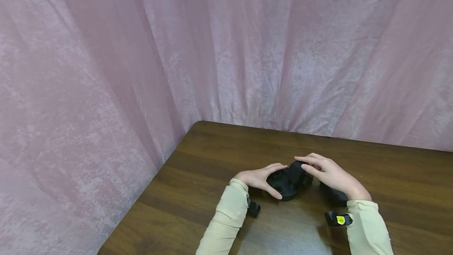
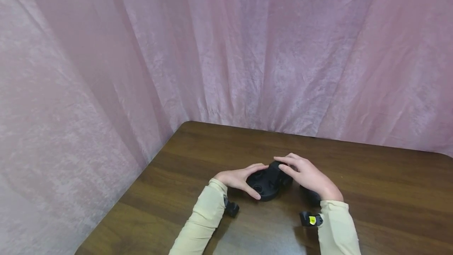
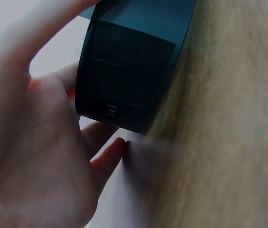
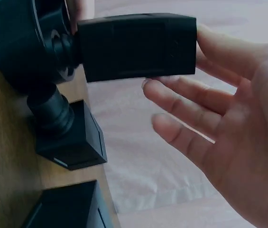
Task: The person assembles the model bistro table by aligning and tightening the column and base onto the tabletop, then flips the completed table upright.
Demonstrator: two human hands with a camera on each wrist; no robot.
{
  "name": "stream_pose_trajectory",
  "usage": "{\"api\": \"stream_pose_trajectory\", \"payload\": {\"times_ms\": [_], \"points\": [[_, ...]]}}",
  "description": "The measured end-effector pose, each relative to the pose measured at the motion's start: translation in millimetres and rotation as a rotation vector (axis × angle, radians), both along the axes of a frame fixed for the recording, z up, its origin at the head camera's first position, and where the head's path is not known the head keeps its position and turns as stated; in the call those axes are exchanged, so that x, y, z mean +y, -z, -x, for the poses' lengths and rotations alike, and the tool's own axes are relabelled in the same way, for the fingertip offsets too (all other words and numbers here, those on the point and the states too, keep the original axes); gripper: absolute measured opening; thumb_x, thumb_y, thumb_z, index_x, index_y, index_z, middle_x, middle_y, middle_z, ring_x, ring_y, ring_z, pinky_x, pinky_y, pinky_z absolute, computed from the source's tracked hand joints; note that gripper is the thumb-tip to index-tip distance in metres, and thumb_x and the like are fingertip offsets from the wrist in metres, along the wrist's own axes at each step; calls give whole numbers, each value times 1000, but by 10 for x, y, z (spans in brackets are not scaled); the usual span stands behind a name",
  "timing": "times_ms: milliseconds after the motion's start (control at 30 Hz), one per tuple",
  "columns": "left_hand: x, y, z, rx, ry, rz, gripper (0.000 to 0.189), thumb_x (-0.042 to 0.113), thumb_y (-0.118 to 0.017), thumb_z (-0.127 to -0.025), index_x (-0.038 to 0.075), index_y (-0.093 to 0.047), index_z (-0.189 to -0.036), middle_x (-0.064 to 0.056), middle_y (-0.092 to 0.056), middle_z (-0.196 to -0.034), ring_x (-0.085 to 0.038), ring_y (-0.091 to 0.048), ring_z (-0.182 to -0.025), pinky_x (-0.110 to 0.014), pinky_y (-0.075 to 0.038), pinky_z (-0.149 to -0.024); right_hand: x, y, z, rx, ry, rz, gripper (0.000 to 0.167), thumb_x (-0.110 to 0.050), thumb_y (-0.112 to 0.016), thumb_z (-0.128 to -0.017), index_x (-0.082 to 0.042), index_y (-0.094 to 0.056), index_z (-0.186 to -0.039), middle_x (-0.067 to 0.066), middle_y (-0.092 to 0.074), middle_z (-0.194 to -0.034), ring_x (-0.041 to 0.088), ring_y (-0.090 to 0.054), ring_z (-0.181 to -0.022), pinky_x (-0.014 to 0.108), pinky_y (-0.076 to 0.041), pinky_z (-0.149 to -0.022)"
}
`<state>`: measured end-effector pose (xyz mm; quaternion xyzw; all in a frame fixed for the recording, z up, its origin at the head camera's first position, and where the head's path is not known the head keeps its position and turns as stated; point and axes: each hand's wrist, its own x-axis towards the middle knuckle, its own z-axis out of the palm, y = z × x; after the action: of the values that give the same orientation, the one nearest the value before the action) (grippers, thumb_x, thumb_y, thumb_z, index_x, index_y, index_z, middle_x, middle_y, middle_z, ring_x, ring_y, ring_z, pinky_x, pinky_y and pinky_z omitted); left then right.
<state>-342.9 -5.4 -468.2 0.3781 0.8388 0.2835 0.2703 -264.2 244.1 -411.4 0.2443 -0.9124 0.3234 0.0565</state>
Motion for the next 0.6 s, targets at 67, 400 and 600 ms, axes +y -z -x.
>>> {"api": "stream_pose_trajectory", "payload": {"times_ms": [67, 400, 600], "points": [[1, -7, 5, -4, 4, -3, 100, 36, -78, -81, 35, -13, -155, 9, -9, -162, -11, -16, -148, -39, -26, -116, 23, -4, -1, 18, 16, -6, 32, -25, -56, -99, -14, -62, -129, 5, -62, -121, 10, -58, -102, 31, -51, -80], [-11, -9, 6, -12, 0, -12, 99, 35, -79, -81, 35, -13, -155, 9, -10, -162, -10, -16, -148, -38, -25, -117, -32, 38, 47, -47, 95, -27, 32, -39, -61, -94, -16, -65, -116, 1, -66, -107, 10, -59, -87, 29, -49, -74], [-11, 30, 4, -22, -4, -14, 99, 36, -79, -80, 36, -13, -155, 9, -8, -163, -11, -15, -148, -39, -25, -117, -85, 46, 38, -47, 127, -71, 38, -46, -52, -98, -17, -63, -120, 5, -66, -117, 25, -64, -103, 47, -51, -86]]}}
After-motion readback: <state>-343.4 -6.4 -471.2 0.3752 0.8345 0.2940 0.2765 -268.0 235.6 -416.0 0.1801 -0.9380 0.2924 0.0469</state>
